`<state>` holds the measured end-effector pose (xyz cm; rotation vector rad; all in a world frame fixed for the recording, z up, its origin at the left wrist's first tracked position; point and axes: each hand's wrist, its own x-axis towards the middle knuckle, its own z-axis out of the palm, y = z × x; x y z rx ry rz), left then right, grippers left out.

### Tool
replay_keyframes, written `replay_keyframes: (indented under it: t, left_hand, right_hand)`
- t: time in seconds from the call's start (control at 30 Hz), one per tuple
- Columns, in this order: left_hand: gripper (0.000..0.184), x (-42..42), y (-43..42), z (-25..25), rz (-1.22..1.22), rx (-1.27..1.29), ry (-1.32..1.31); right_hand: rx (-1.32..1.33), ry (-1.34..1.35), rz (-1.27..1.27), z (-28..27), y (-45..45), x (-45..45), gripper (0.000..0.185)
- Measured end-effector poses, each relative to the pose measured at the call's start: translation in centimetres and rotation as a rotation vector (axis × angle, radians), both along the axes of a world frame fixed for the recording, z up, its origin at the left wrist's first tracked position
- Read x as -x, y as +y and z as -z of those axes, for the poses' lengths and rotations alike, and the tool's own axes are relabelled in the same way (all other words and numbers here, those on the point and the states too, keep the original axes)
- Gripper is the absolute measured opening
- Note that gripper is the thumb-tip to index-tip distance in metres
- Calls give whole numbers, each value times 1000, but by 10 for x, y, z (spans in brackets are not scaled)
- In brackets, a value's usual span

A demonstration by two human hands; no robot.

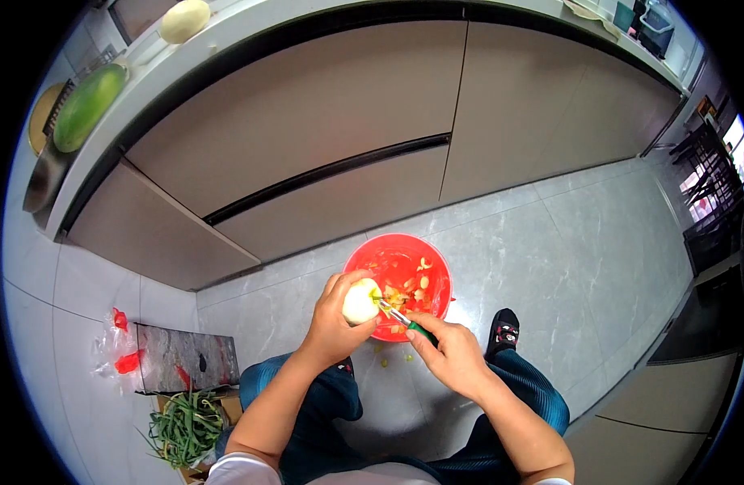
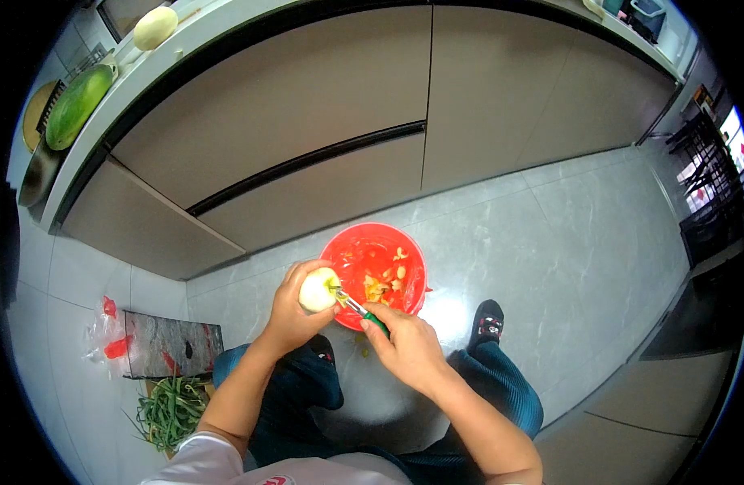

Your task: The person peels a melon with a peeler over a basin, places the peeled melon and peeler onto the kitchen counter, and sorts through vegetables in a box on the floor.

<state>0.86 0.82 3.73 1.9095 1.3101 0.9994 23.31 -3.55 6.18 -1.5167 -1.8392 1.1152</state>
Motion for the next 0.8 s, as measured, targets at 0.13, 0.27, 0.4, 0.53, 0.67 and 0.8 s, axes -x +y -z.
replay_keyframes:
  t: [0.13,0.27,0.4,0.53,0.67,0.8]
  left_hand:
    - [62,-4,-2,0,-37,-71,-13]
    - [65,6,1,3,26,185,-165]
    - [66,15,2,4,130,418,-244]
    - [66,17,2,-5,201,460,-201]
    - [67,18,2,-4,280,525,-243]
    - [68,15,2,-5,279,609,-328]
  right_hand:
    - [39,9,9,1,-1,3,35]
    - [-176,-99,-45,-6,-1,-2,33]
    - [-283,-261,-154,-13,3,-12,31]
    - [-256,-269,-197,-14,4,-22,30]
    - [-266,-214,-227,-13,5,-28,31]
    - [-231,-133,-200,-7,4,-31,32]
